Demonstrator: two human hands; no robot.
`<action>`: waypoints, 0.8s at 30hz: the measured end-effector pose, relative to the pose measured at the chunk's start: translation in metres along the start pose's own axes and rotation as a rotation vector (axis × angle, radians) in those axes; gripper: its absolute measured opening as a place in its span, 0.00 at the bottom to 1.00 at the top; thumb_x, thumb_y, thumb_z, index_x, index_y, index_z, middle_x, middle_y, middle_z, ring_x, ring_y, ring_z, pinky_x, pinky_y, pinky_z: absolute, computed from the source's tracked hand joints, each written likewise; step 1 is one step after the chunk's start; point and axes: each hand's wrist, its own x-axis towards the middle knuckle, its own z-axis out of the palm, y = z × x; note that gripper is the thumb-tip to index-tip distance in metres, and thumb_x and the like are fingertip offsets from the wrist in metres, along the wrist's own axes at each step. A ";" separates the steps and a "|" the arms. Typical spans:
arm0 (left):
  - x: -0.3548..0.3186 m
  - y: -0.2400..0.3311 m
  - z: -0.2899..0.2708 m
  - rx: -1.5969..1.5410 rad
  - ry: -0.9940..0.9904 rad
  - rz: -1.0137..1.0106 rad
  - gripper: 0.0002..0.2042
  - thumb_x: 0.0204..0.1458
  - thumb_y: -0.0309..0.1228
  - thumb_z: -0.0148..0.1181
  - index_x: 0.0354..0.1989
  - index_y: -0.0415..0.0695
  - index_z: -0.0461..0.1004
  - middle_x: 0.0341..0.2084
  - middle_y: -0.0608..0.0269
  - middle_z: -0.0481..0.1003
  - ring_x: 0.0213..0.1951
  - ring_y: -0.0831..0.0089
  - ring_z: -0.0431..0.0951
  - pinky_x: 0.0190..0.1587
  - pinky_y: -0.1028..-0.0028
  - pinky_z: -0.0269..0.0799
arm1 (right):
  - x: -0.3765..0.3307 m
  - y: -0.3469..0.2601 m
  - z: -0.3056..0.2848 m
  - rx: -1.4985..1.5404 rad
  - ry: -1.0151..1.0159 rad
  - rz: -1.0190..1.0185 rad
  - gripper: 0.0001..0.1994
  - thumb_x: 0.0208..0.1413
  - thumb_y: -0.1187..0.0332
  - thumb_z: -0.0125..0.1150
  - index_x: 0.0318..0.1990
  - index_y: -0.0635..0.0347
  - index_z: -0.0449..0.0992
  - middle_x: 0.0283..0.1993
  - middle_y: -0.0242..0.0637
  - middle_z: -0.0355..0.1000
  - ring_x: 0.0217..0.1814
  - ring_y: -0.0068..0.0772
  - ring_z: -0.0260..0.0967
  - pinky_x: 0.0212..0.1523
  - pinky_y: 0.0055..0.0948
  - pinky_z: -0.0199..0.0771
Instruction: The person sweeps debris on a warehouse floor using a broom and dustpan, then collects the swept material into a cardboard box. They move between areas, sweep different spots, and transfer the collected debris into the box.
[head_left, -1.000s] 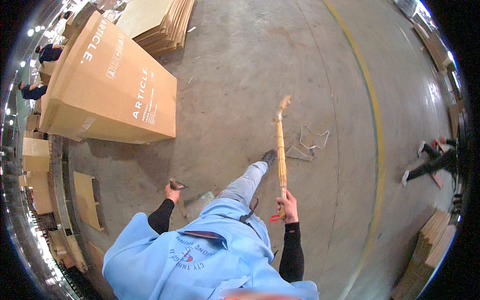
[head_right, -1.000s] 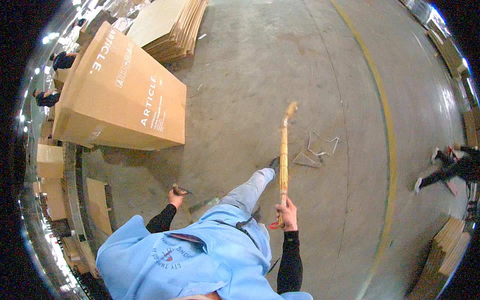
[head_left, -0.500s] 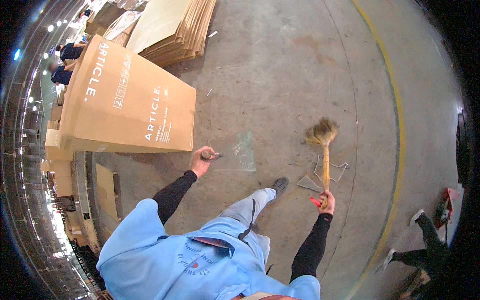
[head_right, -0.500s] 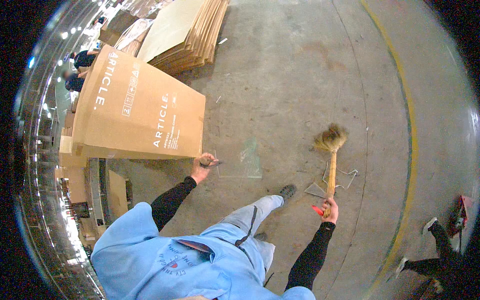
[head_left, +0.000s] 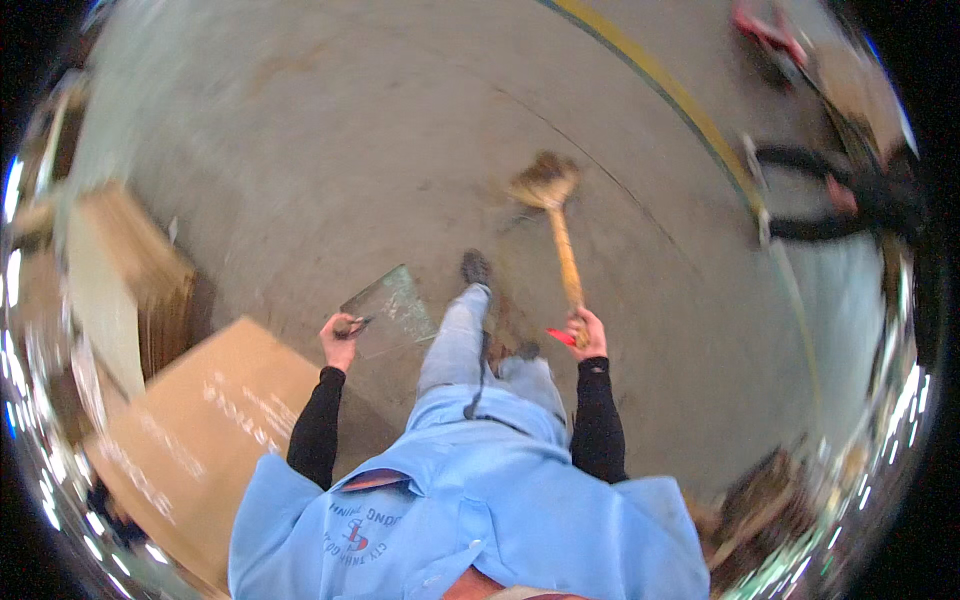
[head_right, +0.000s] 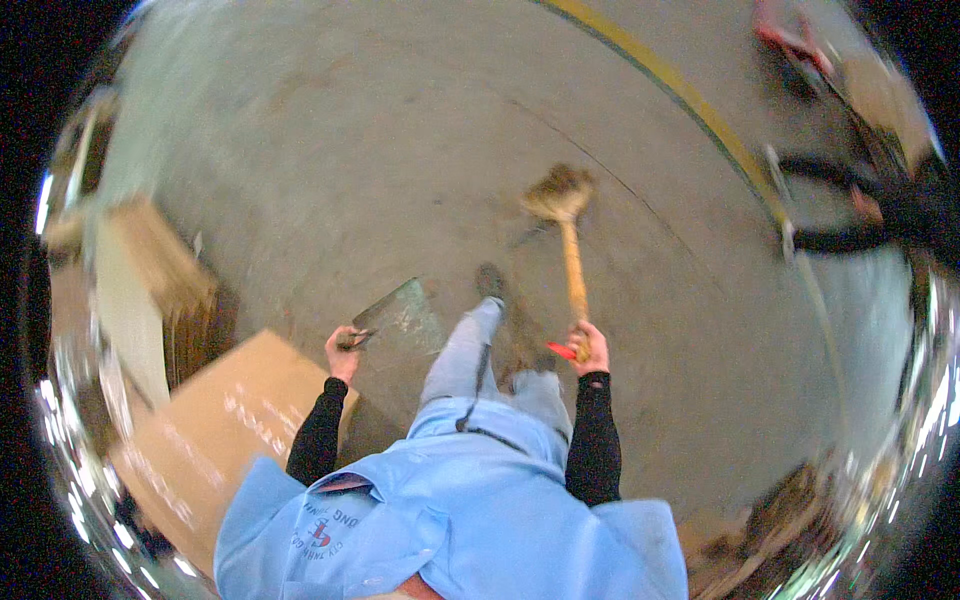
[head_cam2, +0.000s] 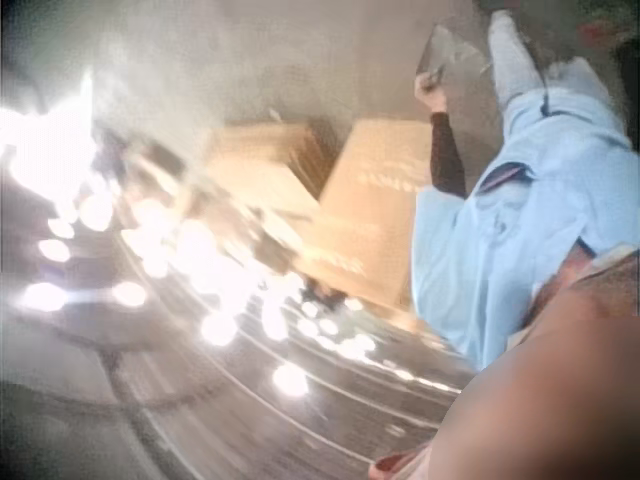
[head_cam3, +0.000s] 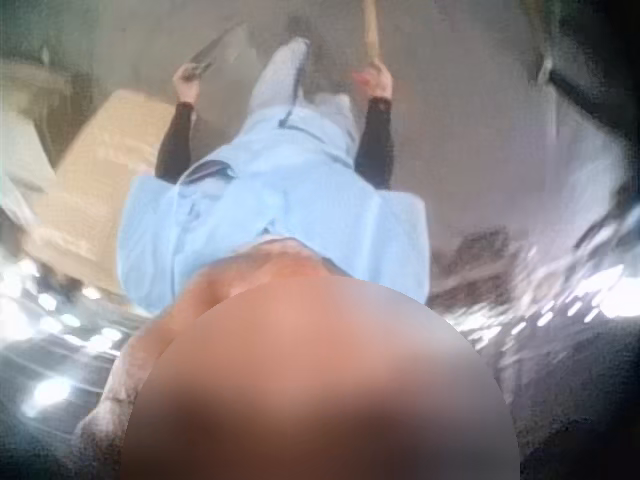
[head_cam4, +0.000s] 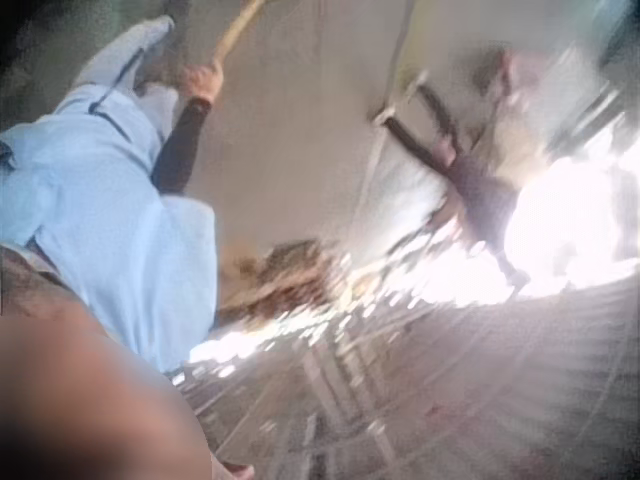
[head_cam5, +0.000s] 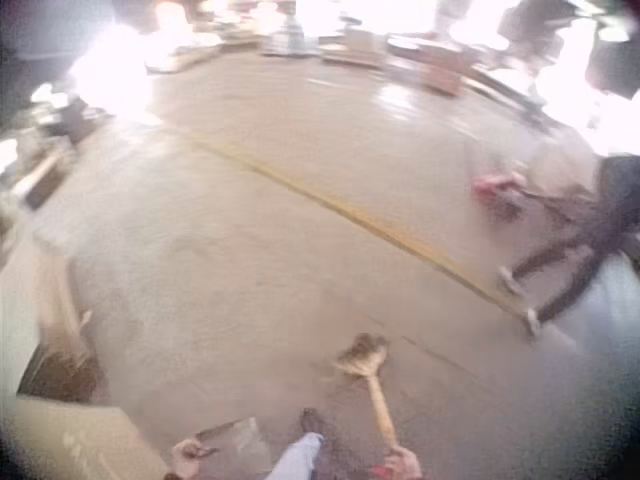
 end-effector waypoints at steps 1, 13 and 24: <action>0.005 -0.007 -0.001 -0.273 -0.074 -0.095 0.08 0.41 0.16 0.61 0.25 0.41 0.69 0.23 0.65 0.70 0.29 0.75 0.70 0.36 0.71 0.71 | -0.014 0.015 -0.012 0.145 0.026 0.017 0.05 0.56 0.69 0.51 0.35 0.59 0.64 0.27 0.33 0.65 0.18 0.18 0.56 0.14 0.18 0.57; 0.022 0.019 -0.024 0.135 -0.300 0.238 0.09 0.41 0.13 0.59 0.28 0.40 0.71 0.23 0.69 0.71 0.29 0.79 0.71 0.36 0.78 0.68 | -0.228 0.097 -0.087 0.150 -0.054 -0.298 0.25 0.52 0.75 0.51 0.60 0.51 0.62 0.29 0.35 0.70 0.18 0.20 0.60 0.14 0.20 0.61; -0.039 0.076 -0.065 0.422 -0.056 0.374 0.06 0.46 0.17 0.58 0.31 0.39 0.71 0.31 0.64 0.73 0.37 0.72 0.73 0.44 0.71 0.70 | -0.187 -0.094 -0.272 -0.036 0.556 -0.669 0.12 0.48 0.74 0.55 0.42 0.58 0.68 0.22 0.30 0.67 0.17 0.20 0.63 0.14 0.22 0.62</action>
